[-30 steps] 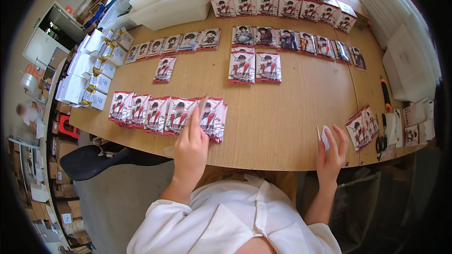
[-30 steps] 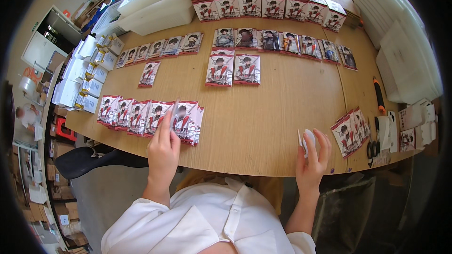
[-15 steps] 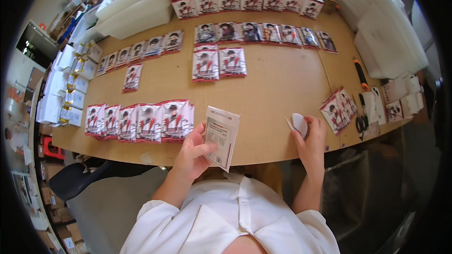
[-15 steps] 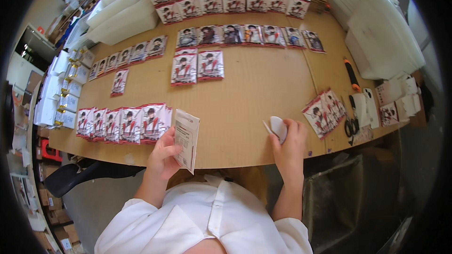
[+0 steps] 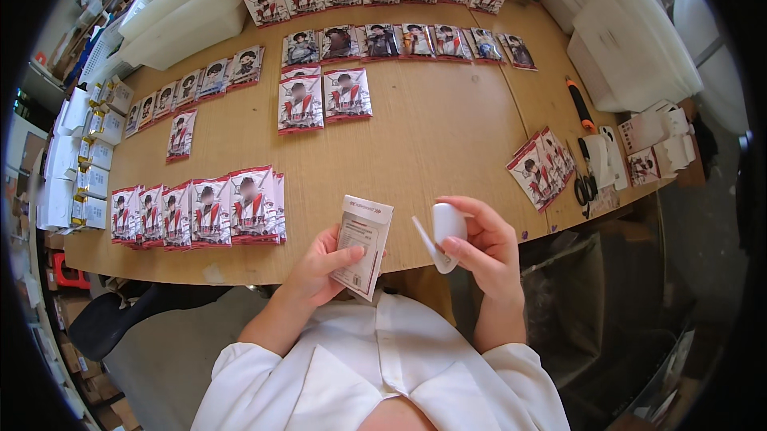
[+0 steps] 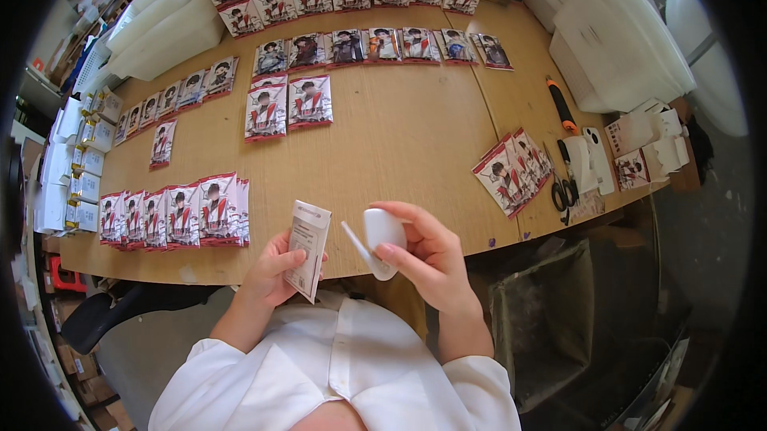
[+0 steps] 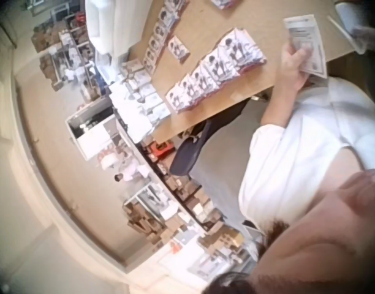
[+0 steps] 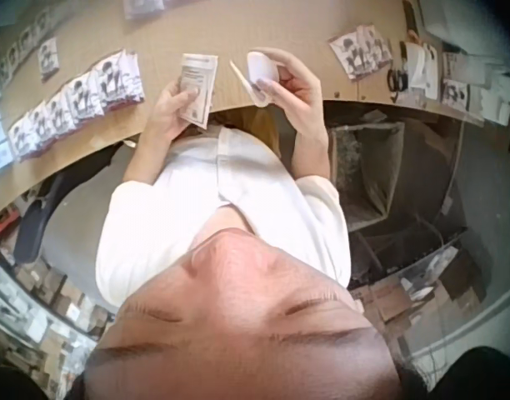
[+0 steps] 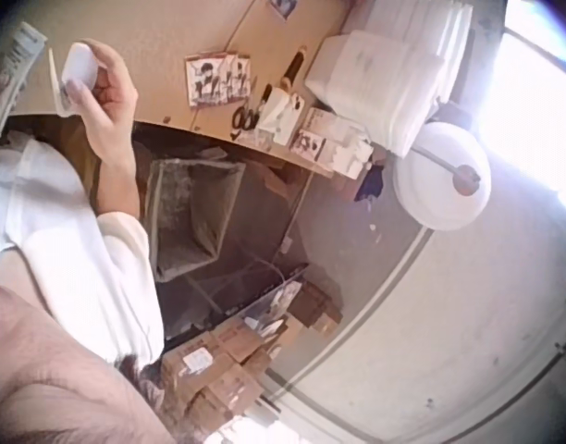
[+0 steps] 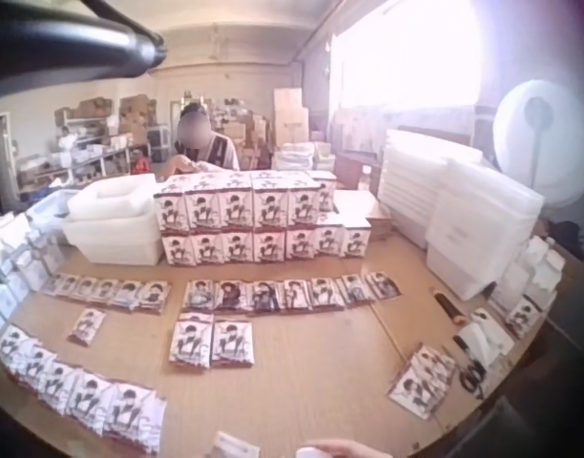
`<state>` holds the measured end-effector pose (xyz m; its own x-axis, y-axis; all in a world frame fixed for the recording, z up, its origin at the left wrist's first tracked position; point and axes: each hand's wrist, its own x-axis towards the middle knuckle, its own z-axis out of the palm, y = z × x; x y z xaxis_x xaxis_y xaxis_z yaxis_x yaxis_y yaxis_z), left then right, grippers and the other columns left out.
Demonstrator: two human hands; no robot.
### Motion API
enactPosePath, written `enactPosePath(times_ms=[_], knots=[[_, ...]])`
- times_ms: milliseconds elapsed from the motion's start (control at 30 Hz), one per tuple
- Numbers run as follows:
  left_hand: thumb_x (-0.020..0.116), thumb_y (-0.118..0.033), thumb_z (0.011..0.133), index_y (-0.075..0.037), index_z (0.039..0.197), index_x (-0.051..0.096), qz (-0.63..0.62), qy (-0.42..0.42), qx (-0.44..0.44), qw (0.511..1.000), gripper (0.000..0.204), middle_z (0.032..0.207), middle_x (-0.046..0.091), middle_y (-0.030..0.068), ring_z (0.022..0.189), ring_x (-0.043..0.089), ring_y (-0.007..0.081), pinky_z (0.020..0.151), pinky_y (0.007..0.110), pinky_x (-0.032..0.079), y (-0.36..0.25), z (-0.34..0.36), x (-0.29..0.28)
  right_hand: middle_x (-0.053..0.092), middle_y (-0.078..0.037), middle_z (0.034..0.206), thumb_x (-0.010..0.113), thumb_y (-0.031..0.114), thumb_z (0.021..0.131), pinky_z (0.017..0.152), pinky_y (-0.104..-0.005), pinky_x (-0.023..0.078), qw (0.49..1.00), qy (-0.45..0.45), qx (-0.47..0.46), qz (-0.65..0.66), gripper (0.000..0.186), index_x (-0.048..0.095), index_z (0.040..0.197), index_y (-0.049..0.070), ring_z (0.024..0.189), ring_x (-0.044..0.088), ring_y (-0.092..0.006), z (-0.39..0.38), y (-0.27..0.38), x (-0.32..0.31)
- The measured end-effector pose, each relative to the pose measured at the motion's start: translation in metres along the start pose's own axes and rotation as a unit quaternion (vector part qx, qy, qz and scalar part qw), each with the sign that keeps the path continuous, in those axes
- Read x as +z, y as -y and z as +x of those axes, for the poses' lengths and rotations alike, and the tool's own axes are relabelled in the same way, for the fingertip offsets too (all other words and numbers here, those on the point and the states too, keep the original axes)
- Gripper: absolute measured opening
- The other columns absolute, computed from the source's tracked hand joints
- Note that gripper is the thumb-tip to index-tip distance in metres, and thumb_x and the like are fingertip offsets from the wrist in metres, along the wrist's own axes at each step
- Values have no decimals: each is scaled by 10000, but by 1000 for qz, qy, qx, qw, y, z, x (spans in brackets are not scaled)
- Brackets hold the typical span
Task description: The person opens small boxes, removes sealed packets, and places them into white plastic trays. They also use a white plastic tool to open sealed packets and arrange them on the table.
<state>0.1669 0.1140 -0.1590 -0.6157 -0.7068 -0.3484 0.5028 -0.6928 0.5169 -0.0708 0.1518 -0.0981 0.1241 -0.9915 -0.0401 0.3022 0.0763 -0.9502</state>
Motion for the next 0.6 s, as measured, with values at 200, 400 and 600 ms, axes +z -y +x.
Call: enactPosePath(times_ms=[200, 400, 600], knots=[[717, -78, 787, -21, 1176, 524, 40, -3, 29, 999, 438, 993, 657, 166, 847, 681, 255, 704, 412, 587, 5, -1, -7, 621, -63, 966, 561, -13, 902, 710, -204, 473, 999, -7, 11, -42, 369, 495, 1265, -20, 826, 585, -72, 3, -5, 8], [712, -11, 778, -21, 1176, 527, 89, 8, 41, 995, 439, 1081, 648, 113, 949, 649, 187, 824, 356, 541, 4, -1, -9, 616, -49, 919, 555, -10, 903, 673, -196, 460, 996, -26, -6, -85, 340, 511, 1240, -21, 790, 572, -63, 3, -9, 7], [707, -34, 800, -10, 1147, 550, 302, 23, 105, 947, 381, 1037, 665, 84, 943, 644, 147, 831, 312, 525, -3, -8, 3, 615, -68, 885, 551, 0, 876, 662, -208, 453, 977, -8, -28, -210, 303, 525, 1177, -16, 761, 572, -83, -1, -4, 4]])
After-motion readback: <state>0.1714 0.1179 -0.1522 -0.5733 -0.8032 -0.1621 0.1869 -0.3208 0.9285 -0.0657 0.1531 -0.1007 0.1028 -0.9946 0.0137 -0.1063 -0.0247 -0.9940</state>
